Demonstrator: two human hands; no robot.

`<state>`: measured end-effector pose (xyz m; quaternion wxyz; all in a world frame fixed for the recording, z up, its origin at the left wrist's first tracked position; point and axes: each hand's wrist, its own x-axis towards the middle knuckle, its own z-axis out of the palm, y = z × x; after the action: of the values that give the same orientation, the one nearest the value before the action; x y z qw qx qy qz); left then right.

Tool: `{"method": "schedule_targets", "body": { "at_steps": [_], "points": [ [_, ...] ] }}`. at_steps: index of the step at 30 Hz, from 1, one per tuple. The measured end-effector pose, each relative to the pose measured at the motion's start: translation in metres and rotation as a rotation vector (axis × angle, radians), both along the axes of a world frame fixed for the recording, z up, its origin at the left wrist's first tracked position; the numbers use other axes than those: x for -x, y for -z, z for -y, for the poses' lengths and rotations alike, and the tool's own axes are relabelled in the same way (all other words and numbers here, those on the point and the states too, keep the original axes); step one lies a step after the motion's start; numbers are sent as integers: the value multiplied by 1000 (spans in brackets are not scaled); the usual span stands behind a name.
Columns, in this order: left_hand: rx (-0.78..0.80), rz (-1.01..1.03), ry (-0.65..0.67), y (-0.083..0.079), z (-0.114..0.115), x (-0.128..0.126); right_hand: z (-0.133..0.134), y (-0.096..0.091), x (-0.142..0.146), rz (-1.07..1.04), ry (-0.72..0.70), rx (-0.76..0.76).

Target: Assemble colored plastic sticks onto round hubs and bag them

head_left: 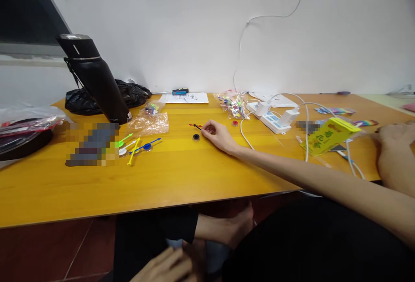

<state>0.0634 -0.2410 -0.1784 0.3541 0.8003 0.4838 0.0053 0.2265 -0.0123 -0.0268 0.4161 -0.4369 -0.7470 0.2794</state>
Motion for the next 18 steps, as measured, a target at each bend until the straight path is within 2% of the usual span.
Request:
{"method": "schedule_targets", "body": {
  "at_steps": [2, 4, 7, 9, 11, 14, 16, 18],
  "points": [
    [36, -57, 18, 18, 15, 47, 1, 0, 1, 7, -9, 7],
    [118, -115, 117, 32, 22, 68, 1, 0, 1, 14, -14, 13],
    [220, -172, 212, 41, 19, 65, 2, 0, 1, 27, -17, 14],
    [192, -229, 149, 41, 15, 59, 2, 1, 1, 29, -17, 12],
    [67, -292, 58, 37, 17, 60, 3, 1, 1, 24, -13, 12],
    [46, -411, 86, 22, 28, 75, 6, 0, 0, 18, -3, 14],
    [11, -393, 70, 4, 32, 92, 10, 0, -1, 13, -6, 14],
    [-101, -408, 6, -22, 31, 113, 13, 0, -3, -2, -17, 14]
  ]
}}
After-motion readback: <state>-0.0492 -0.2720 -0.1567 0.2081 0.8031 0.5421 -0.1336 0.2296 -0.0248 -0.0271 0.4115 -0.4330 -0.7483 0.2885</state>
